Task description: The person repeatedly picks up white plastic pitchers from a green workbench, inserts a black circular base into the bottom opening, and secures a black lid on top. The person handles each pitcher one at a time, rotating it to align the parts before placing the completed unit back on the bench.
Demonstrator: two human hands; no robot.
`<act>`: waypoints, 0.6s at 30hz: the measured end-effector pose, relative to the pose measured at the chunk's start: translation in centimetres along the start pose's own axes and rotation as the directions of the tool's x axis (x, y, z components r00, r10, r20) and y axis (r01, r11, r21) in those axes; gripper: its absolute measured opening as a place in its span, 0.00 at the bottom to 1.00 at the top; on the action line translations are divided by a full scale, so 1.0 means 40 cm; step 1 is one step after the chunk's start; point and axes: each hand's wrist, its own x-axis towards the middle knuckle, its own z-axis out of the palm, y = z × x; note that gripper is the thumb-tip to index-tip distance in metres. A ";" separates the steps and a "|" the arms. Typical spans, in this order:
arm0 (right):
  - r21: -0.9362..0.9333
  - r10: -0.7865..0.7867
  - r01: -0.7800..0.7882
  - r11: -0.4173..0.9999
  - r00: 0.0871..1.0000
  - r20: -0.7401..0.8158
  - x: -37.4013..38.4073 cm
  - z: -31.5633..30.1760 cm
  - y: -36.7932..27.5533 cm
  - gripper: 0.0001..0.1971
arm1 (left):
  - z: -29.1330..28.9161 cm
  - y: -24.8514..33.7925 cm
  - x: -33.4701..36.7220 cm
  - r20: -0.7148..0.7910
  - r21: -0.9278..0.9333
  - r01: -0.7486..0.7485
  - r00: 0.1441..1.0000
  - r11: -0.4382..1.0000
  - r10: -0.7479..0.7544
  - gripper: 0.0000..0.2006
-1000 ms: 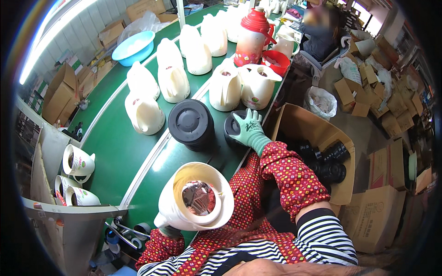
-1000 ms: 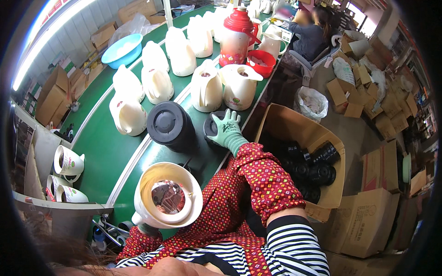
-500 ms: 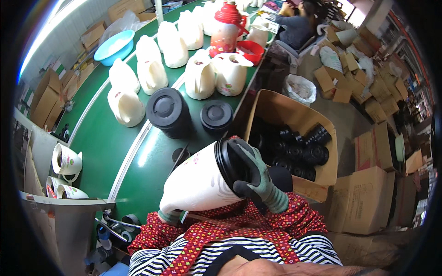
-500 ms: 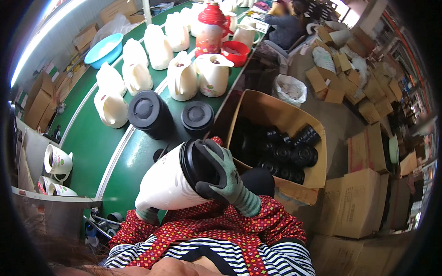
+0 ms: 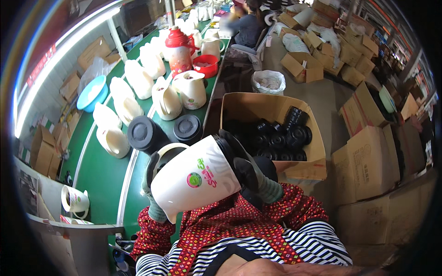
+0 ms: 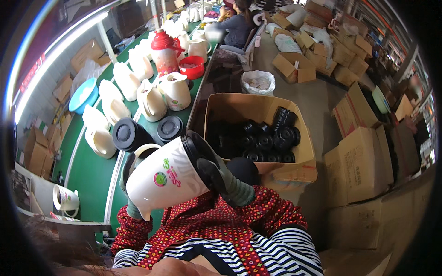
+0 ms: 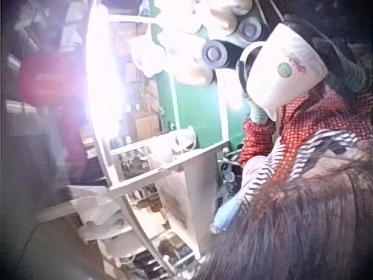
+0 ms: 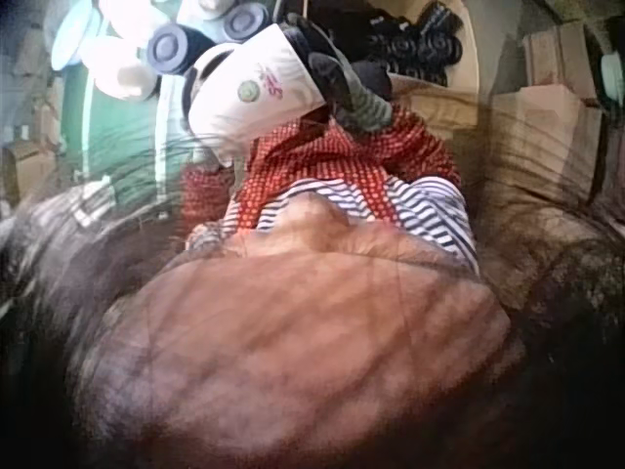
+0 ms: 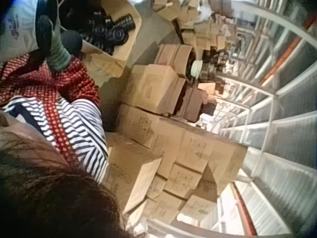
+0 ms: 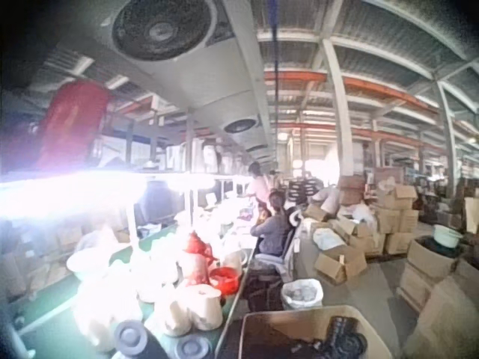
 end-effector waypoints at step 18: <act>-0.738 -0.197 0.149 0.658 0.980 0.022 -0.127 0.051 -0.118 0.41 | 0.149 0.052 -0.049 0.136 -0.020 -0.005 0.991 1.000 0.008 0.25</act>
